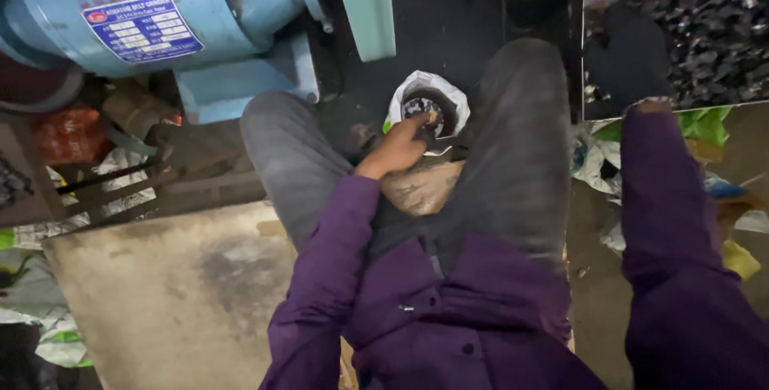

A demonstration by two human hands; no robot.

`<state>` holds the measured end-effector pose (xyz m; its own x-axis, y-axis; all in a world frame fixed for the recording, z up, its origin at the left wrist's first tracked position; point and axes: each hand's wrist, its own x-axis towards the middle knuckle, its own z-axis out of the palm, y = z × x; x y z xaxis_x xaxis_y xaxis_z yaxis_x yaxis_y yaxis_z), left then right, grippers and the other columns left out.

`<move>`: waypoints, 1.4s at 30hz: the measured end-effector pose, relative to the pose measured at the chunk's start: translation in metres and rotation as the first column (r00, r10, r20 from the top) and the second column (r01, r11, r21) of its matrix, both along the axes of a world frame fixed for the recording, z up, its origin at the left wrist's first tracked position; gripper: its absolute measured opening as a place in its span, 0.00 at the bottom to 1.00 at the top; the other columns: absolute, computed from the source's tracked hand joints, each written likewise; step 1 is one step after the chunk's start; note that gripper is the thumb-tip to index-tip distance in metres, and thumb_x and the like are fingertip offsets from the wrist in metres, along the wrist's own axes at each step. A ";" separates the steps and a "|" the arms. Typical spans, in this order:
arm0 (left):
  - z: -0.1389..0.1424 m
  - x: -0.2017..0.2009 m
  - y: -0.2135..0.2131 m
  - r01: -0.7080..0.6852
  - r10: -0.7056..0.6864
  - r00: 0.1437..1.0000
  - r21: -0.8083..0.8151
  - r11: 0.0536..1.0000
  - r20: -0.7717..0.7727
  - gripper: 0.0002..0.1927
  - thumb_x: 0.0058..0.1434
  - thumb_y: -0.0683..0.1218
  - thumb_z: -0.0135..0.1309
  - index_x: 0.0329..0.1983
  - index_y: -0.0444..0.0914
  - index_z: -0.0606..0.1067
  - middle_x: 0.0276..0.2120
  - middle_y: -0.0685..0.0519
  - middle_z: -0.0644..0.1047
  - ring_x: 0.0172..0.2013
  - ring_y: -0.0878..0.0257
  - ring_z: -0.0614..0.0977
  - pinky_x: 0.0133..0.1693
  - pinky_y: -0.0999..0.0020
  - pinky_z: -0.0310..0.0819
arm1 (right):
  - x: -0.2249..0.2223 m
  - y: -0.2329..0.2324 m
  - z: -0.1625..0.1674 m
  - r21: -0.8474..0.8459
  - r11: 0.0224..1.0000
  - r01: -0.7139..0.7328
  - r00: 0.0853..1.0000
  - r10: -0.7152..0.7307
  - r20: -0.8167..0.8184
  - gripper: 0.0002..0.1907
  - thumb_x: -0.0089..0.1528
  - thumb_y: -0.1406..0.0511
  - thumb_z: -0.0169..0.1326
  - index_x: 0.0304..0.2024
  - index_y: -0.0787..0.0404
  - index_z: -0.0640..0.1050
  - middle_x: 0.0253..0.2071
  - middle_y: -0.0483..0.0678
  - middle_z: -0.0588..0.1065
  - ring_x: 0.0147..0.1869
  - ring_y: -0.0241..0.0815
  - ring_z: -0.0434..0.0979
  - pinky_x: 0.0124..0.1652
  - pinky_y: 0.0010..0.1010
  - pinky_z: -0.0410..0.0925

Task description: The person sits on the floor and grinds small metal workpieces against a bench grinder, producing sparks. They take parts one at a time from a tray of similar parts, rotate each piece to grind its surfaces, and place finished pieces into a container between their legs.

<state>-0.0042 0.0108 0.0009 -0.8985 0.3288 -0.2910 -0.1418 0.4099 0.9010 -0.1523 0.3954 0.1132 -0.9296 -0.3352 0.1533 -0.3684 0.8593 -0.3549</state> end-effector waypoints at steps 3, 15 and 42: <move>-0.003 0.000 -0.004 -0.074 0.080 0.994 0.077 0.994 -0.070 0.25 0.60 0.39 0.51 0.63 0.34 0.73 0.58 0.38 0.78 0.61 0.46 0.78 0.62 0.60 0.69 | 0.002 0.002 0.004 -0.033 0.999 -0.007 0.999 0.009 0.049 0.08 0.70 0.66 0.53 0.50 0.62 0.78 0.48 0.58 0.78 0.52 0.60 0.79 0.52 0.44 0.71; 0.045 -0.021 -0.012 -0.716 0.527 0.698 0.452 0.532 0.485 0.15 0.67 0.37 0.51 0.56 0.35 0.75 0.49 0.52 0.78 0.45 0.63 0.81 0.48 0.64 0.78 | 0.076 -0.230 0.029 -0.312 0.946 -0.089 0.987 0.125 0.097 0.15 0.63 0.66 0.60 0.51 0.65 0.77 0.36 0.60 0.79 0.40 0.64 0.79 0.40 0.50 0.69; 0.020 -0.024 -0.022 -0.729 0.657 0.675 0.435 0.528 0.334 0.26 0.58 0.32 0.42 0.61 0.31 0.72 0.43 0.50 0.81 0.40 0.62 0.82 0.41 0.68 0.76 | 0.058 -0.255 -0.032 -0.757 0.317 0.572 0.407 0.692 0.597 0.08 0.70 0.65 0.55 0.48 0.63 0.76 0.38 0.43 0.76 0.42 0.35 0.77 0.44 0.28 0.72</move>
<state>-0.0279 -0.0116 0.0211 -0.8785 -0.2603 -0.4006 -0.2961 -0.3614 0.8842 -0.0942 0.1400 0.0814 -0.6788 -0.6497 -0.3422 0.5944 -0.2126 -0.7756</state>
